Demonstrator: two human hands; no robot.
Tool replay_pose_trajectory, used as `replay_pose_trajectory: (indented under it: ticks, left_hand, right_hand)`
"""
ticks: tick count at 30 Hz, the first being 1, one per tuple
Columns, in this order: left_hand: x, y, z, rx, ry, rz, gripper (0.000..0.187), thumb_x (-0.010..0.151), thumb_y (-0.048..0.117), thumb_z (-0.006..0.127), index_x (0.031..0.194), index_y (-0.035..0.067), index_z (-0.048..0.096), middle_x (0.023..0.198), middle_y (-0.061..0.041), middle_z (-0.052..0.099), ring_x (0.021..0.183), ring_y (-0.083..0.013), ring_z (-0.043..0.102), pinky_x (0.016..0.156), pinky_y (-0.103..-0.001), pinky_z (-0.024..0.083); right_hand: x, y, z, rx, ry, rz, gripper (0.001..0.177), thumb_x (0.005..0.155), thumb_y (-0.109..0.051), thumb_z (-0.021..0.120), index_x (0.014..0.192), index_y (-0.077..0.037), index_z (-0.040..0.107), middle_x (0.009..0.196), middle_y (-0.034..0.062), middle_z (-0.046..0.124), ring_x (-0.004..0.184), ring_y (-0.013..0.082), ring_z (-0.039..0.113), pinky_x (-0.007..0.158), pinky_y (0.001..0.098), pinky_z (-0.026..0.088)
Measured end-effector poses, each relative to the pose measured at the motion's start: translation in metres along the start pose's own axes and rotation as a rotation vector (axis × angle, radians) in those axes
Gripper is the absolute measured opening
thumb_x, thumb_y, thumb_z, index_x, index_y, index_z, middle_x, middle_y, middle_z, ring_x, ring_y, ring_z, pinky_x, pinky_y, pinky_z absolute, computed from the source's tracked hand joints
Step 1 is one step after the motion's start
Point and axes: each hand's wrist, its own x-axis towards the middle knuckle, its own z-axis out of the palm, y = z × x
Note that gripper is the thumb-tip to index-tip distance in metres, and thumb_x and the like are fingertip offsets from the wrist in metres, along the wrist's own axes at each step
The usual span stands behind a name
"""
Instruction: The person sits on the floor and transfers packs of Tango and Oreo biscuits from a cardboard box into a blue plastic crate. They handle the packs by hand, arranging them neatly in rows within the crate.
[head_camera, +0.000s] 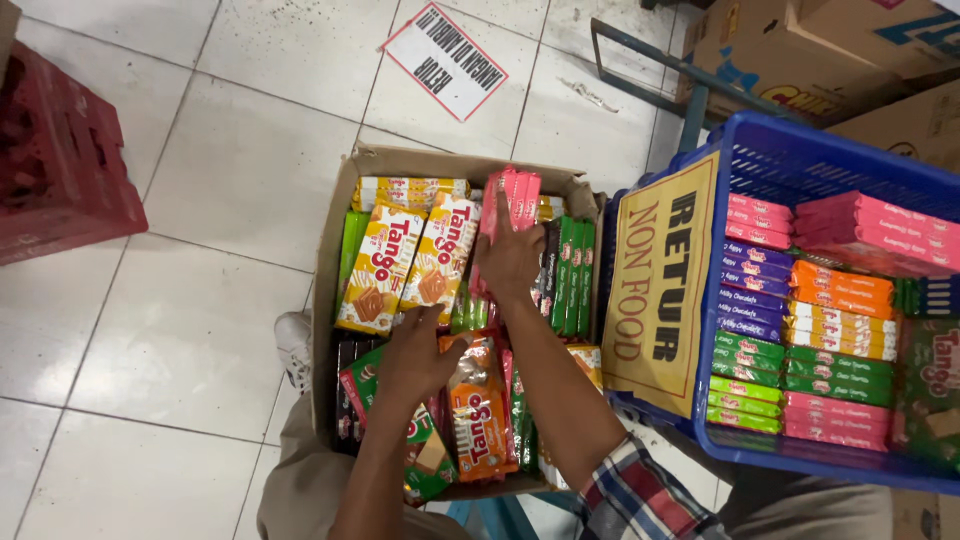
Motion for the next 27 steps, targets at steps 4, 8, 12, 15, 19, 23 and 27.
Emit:
replay_pose_trajectory:
  ticks: [4, 8, 12, 15, 19, 23, 27]
  left_hand:
    - [0.003, 0.000, 0.000, -0.013, -0.011, -0.008, 0.072, 0.089, 0.047, 0.063, 0.151, 0.013, 0.049, 0.151, -0.018, 0.046, 0.136, -0.0468, 0.052, 0.105, -0.054, 0.053]
    - [0.006, 0.001, 0.001, 0.032, -0.034, -0.034, 0.074, 0.088, 0.054, 0.062, 0.152, 0.017, 0.047, 0.153, -0.015, 0.045, 0.138, -0.0433, 0.052, 0.105, -0.053, 0.053]
    - [0.009, -0.004, 0.009, 0.009, -0.004, 0.005, 0.074, 0.088, 0.048, 0.064, 0.151, 0.013, 0.048, 0.150, -0.020, 0.046, 0.134, -0.0480, 0.053, 0.103, -0.055, 0.054]
    - [0.011, -0.009, 0.015, 0.023, 0.001, 0.000, 0.074, 0.088, 0.052, 0.064, 0.150, 0.014, 0.049, 0.149, -0.019, 0.047, 0.134, -0.0472, 0.053, 0.102, -0.053, 0.055]
    - [0.002, -0.001, 0.006, 0.018, 0.003, 0.009, 0.072, 0.089, 0.045, 0.066, 0.150, 0.010, 0.050, 0.148, -0.022, 0.049, 0.133, -0.0493, 0.054, 0.102, -0.055, 0.055]
    - [0.008, -0.004, 0.007, 0.046, -0.004, -0.013, 0.074, 0.088, 0.050, 0.065, 0.151, 0.014, 0.049, 0.149, -0.019, 0.048, 0.134, -0.0463, 0.054, 0.100, -0.055, 0.056]
    - [0.013, -0.011, 0.011, 0.062, 0.009, -0.012, 0.075, 0.088, 0.054, 0.063, 0.150, 0.015, 0.050, 0.148, -0.019, 0.049, 0.131, -0.0458, 0.057, 0.096, -0.056, 0.057]
  right_hand:
    - [-0.018, -0.004, -0.008, -0.060, -0.050, -0.022, 0.074, 0.100, -0.039, 0.063, 0.163, -0.043, 0.024, 0.129, 0.0287, 0.044, 0.122, 0.0467, 0.054, 0.087, 0.0557, 0.058]
    - [-0.033, 0.024, 0.026, -0.322, 0.079, -0.141, 0.074, 0.098, -0.046, 0.056, 0.160, -0.054, 0.016, 0.111, 0.0202, 0.049, 0.109, 0.0437, 0.059, 0.083, 0.0566, 0.054]
    - [-0.045, 0.019, 0.017, -0.319, -0.311, -0.043, 0.094, 0.087, -0.054, 0.070, 0.161, -0.054, 0.011, 0.144, 0.0274, 0.036, 0.136, 0.0484, 0.041, 0.104, 0.0609, 0.041]
    - [-0.038, 0.017, 0.015, -0.299, -0.355, -0.076, 0.109, 0.074, -0.048, 0.084, 0.161, -0.048, 0.018, 0.161, 0.0314, 0.012, 0.148, 0.0525, 0.022, 0.108, 0.0660, 0.035]
    - [-0.048, 0.001, -0.020, -0.326, -0.422, -0.234, 0.114, 0.082, -0.040, 0.083, 0.167, -0.029, 0.008, 0.172, 0.0267, -0.003, 0.159, 0.0428, 0.000, 0.120, 0.0687, 0.014]
    - [-0.046, 0.017, 0.000, -0.333, -0.496, -0.282, 0.110, 0.089, -0.040, 0.072, 0.167, -0.029, -0.006, 0.174, 0.0173, -0.008, 0.161, 0.0340, -0.005, 0.123, 0.0683, 0.007]
    - [-0.051, 0.019, -0.002, -0.346, -0.522, -0.291, 0.103, 0.088, -0.041, 0.066, 0.167, -0.031, 0.000, 0.174, 0.0163, -0.006, 0.161, 0.0340, -0.003, 0.124, 0.0667, 0.009]
